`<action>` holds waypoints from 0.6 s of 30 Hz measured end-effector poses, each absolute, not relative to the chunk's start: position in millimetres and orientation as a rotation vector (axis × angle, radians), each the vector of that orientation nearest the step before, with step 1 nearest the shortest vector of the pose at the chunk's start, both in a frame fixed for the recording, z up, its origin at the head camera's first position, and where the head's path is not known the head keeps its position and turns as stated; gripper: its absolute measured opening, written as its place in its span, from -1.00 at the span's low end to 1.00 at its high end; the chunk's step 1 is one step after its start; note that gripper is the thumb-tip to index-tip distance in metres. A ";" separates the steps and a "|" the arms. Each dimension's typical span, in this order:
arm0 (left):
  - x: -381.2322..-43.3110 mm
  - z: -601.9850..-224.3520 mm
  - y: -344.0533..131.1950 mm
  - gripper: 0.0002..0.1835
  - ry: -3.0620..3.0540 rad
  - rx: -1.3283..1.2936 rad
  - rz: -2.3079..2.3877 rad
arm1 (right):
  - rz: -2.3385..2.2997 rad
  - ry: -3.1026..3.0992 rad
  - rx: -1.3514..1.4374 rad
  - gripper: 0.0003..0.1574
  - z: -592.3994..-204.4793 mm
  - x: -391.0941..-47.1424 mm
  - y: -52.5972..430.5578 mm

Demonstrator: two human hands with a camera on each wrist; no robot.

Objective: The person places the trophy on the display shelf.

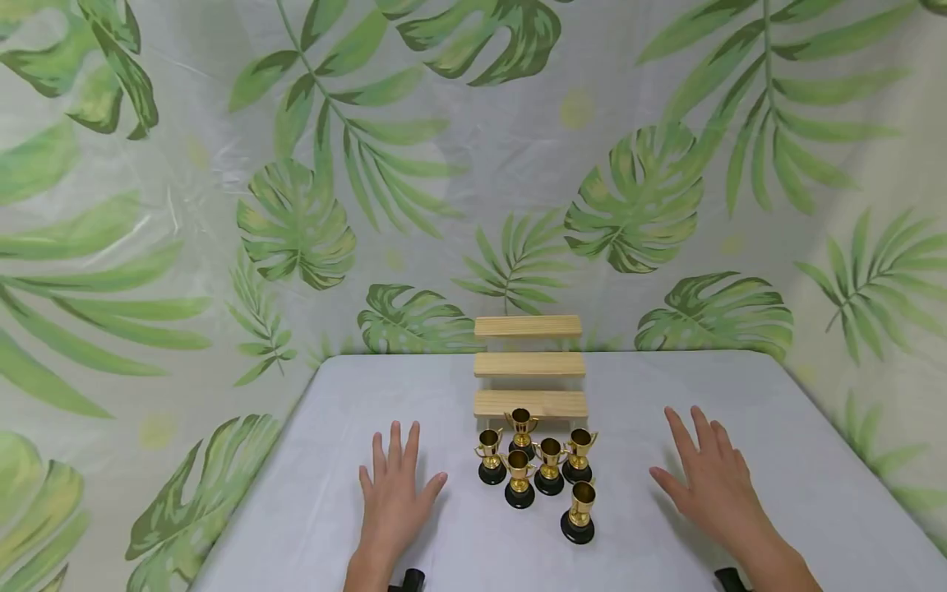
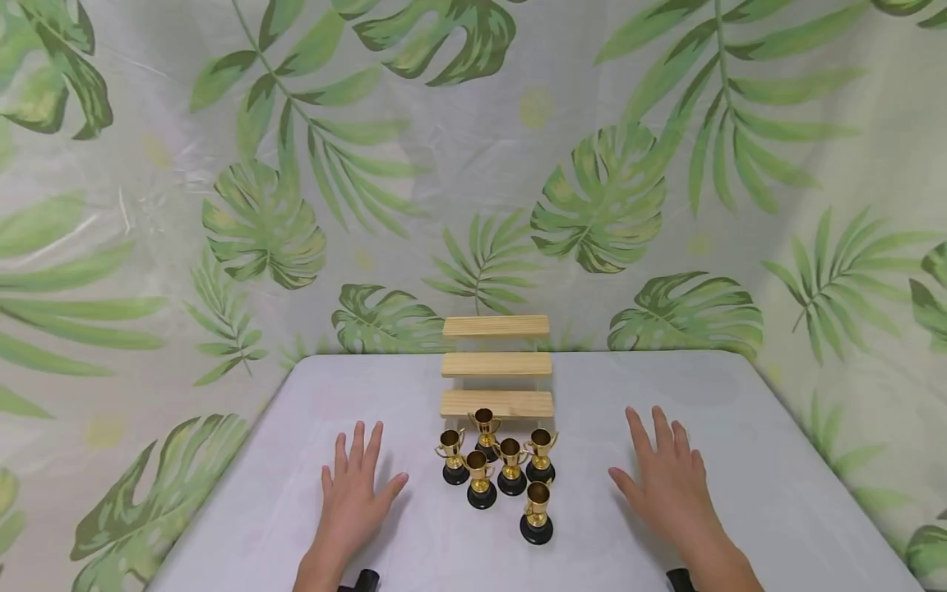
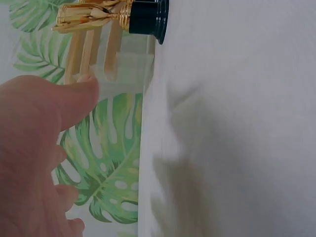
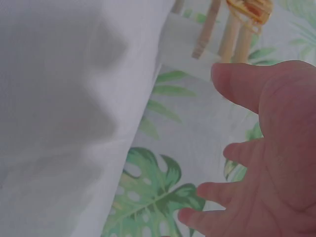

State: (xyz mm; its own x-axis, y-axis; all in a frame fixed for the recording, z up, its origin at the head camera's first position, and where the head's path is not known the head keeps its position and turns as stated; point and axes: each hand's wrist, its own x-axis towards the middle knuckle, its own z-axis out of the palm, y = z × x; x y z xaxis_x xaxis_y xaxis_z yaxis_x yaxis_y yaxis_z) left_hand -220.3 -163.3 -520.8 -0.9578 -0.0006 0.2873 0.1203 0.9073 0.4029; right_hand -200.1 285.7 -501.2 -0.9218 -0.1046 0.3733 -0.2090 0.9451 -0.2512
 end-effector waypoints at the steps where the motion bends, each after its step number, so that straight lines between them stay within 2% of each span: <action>1: -220.6 -520.7 -162.0 -0.03 -2.785 -0.093 -0.635 | 0.411 -2.738 0.236 0.19 -500.9 -199.3 284.7; 9: -222.7 -500.3 -152.6 -0.11 -2.654 -0.204 -0.954 | 0.370 -2.660 0.333 0.16 -485.0 -201.3 280.1; 18: -230.4 -481.1 -153.8 -0.15 -2.654 -0.270 -1.023 | 0.380 -2.624 0.454 0.10 -480.8 -200.2 274.1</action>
